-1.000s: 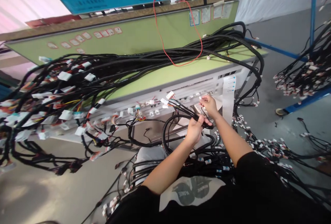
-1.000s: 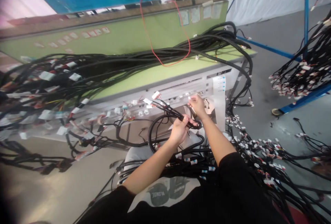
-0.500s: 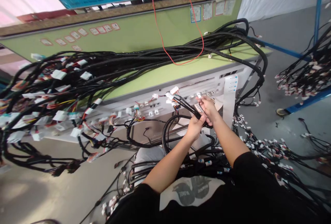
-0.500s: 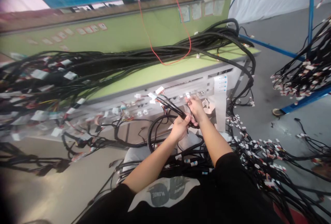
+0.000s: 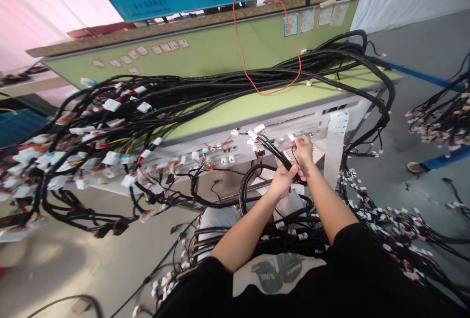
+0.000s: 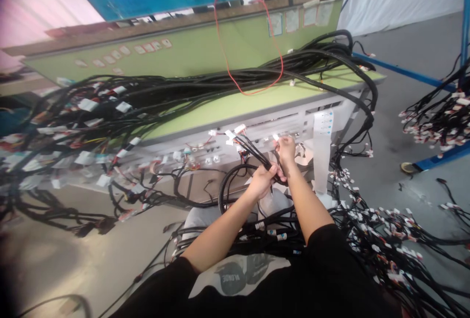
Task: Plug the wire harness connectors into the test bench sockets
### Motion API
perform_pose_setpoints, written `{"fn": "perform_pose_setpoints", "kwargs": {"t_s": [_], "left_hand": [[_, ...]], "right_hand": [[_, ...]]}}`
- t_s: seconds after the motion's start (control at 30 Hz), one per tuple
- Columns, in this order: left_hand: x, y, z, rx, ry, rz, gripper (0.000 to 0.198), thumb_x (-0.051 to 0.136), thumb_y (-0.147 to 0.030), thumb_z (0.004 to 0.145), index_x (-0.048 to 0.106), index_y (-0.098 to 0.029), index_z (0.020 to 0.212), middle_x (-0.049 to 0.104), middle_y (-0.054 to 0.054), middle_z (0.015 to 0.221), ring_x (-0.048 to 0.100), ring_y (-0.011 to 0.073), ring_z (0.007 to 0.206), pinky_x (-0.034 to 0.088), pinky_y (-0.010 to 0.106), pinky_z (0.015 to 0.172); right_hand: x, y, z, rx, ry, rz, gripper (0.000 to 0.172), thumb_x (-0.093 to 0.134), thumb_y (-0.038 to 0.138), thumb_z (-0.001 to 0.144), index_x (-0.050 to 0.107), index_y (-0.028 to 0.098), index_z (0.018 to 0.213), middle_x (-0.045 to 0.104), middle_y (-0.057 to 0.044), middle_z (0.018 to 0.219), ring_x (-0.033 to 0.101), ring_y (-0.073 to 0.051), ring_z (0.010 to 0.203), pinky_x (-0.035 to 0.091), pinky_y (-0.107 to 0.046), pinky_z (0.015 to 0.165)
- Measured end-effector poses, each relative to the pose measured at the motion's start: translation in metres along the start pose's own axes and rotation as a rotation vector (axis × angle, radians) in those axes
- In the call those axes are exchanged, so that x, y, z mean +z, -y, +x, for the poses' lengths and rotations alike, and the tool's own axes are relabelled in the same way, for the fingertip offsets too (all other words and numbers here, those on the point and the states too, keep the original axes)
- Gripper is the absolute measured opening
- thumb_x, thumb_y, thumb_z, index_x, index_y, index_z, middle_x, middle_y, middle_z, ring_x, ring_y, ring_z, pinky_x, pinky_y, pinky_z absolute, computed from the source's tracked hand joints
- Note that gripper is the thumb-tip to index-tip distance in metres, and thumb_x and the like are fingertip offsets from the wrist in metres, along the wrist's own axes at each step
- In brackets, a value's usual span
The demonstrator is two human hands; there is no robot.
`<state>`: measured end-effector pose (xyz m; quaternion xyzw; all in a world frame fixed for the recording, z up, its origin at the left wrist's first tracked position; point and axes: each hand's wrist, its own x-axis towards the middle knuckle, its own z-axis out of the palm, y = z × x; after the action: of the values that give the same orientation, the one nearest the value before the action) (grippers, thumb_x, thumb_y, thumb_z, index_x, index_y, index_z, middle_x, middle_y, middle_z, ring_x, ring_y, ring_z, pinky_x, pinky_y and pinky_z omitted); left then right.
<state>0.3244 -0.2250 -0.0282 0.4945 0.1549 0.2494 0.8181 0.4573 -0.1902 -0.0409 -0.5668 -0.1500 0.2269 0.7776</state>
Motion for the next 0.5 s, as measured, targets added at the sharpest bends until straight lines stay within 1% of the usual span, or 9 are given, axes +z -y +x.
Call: {"fn": "perform_pose_setpoints", "kwargs": {"t_s": [0.1,0.27,0.4,0.5], "left_hand": [[-0.001,-0.001,0.0,0.012,0.016,0.009,0.039,0.067,-0.047,0.07,0.049,-0.014,0.078,0.057,0.0,0.062,0.059,0.0147,0.057,0.048,0.032,0.065],[-0.005,-0.008,-0.005,-0.017,-0.015,0.005,0.037,0.068,-0.046,0.069,0.05,-0.014,0.077,0.056,0.0,0.062,0.059,0.0142,0.059,0.047,0.029,0.063],[-0.006,-0.012,-0.005,0.021,-0.033,-0.01,0.036,0.068,-0.045,0.069,0.049,-0.014,0.075,0.055,0.0,0.062,0.059,0.0143,0.063,0.047,0.029,0.066],[-0.005,-0.009,-0.001,0.025,-0.012,-0.009,0.035,0.067,-0.044,0.071,0.05,-0.014,0.074,0.055,0.0,0.062,0.06,0.0145,0.064,0.047,0.029,0.065]], "right_hand": [[0.0,-0.002,-0.001,-0.026,-0.045,0.035,0.007,0.054,0.019,0.072,0.047,0.017,0.073,0.062,0.0,0.062,0.049,-0.006,0.045,0.035,-0.016,0.04],[0.007,-0.012,-0.003,-0.055,-0.138,0.111,0.019,0.057,0.02,0.07,0.043,0.018,0.083,0.06,0.004,0.059,0.047,-0.005,0.041,0.038,-0.016,0.042],[0.014,-0.015,0.002,0.001,-0.157,0.177,0.028,0.061,0.021,0.068,0.038,0.02,0.084,0.057,0.007,0.055,0.05,-0.006,0.042,0.04,-0.016,0.043],[0.01,-0.014,0.007,0.061,-0.15,0.126,0.031,0.063,0.028,0.068,0.037,0.021,0.083,0.051,0.008,0.05,0.052,-0.01,0.044,0.042,-0.02,0.044]]}}
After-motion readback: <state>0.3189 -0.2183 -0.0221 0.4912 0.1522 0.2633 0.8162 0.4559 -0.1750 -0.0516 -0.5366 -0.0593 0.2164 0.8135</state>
